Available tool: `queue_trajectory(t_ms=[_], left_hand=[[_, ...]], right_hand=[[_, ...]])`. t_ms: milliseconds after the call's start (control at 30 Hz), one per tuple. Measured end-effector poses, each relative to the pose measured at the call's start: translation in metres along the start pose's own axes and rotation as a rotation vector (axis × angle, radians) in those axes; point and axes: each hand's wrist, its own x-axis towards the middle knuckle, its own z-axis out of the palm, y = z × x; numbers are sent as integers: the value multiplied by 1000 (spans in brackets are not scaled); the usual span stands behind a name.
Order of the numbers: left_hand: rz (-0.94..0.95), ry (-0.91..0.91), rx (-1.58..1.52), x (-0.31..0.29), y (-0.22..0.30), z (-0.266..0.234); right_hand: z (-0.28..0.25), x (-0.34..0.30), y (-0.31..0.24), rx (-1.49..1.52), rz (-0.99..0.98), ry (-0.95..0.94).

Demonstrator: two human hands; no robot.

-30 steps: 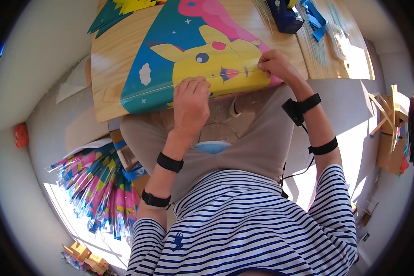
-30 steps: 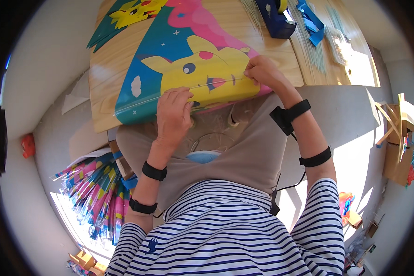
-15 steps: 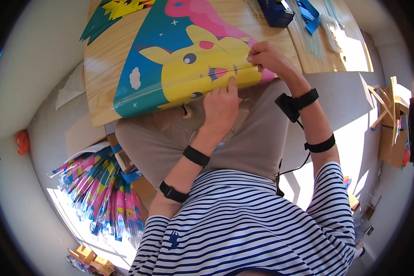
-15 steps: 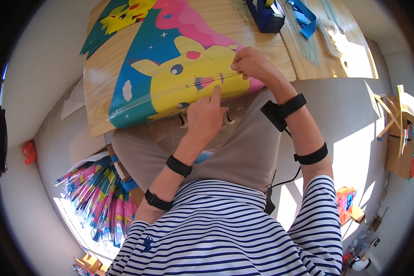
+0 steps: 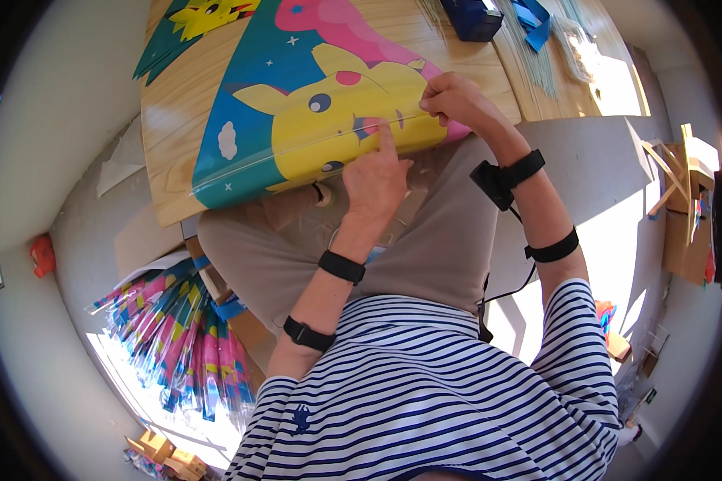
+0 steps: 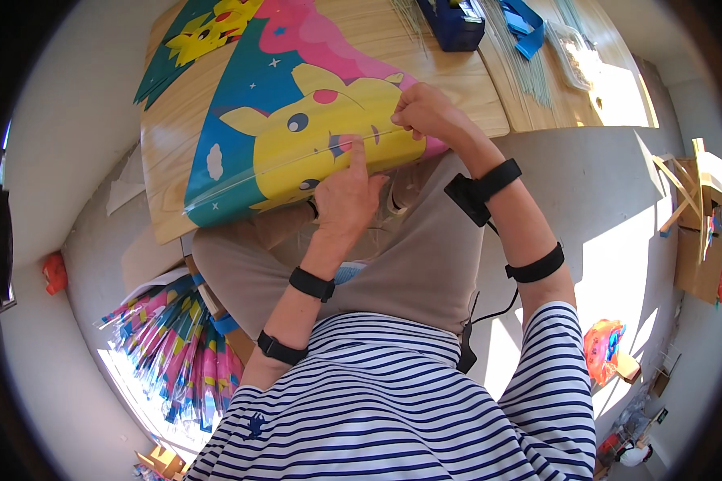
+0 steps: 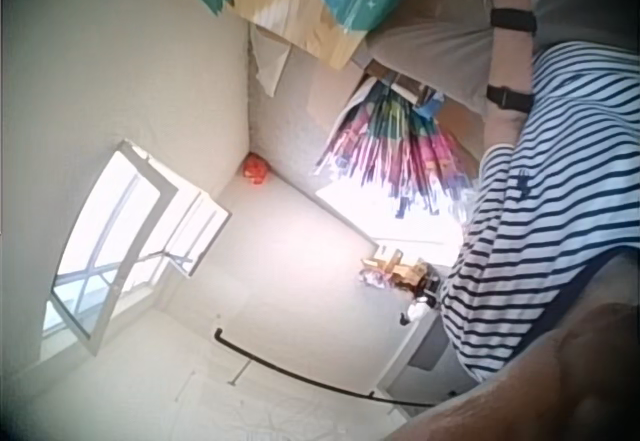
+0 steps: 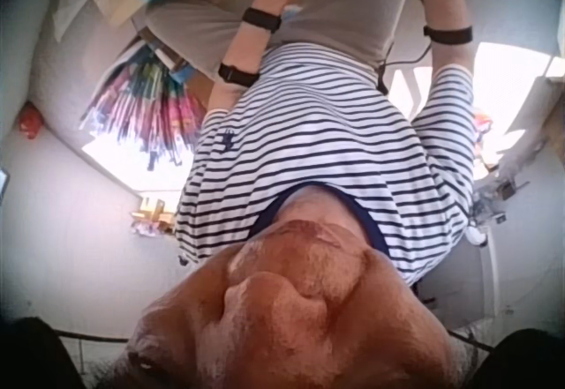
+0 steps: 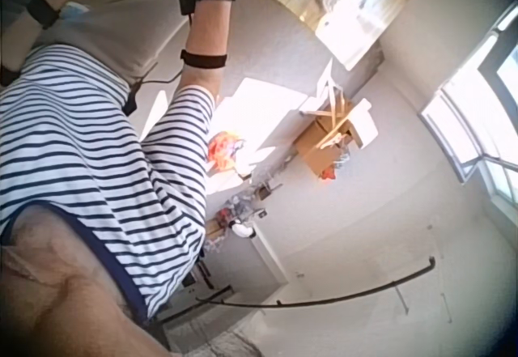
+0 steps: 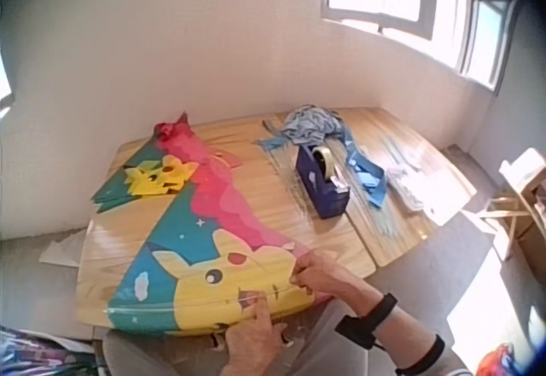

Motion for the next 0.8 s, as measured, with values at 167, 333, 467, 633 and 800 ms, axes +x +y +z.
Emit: queue_trajectory(t_ms=[167, 333, 467, 633, 800], left_hand=[[13, 18, -8, -2, -2, 3], [34, 54, -4, -3, -3, 7], [26, 24, 47, -5, -2, 9], [51, 29, 88, -7, -5, 14], [90, 65, 137, -8, -9, 20]], right_hand=[[1, 3, 3, -14, 4, 11], [5, 8, 9, -43, -15, 44], [14, 13, 17, -190, -50, 90], [24, 16, 30, -375, -178, 235], [32, 13, 31, -525, -235, 331]])
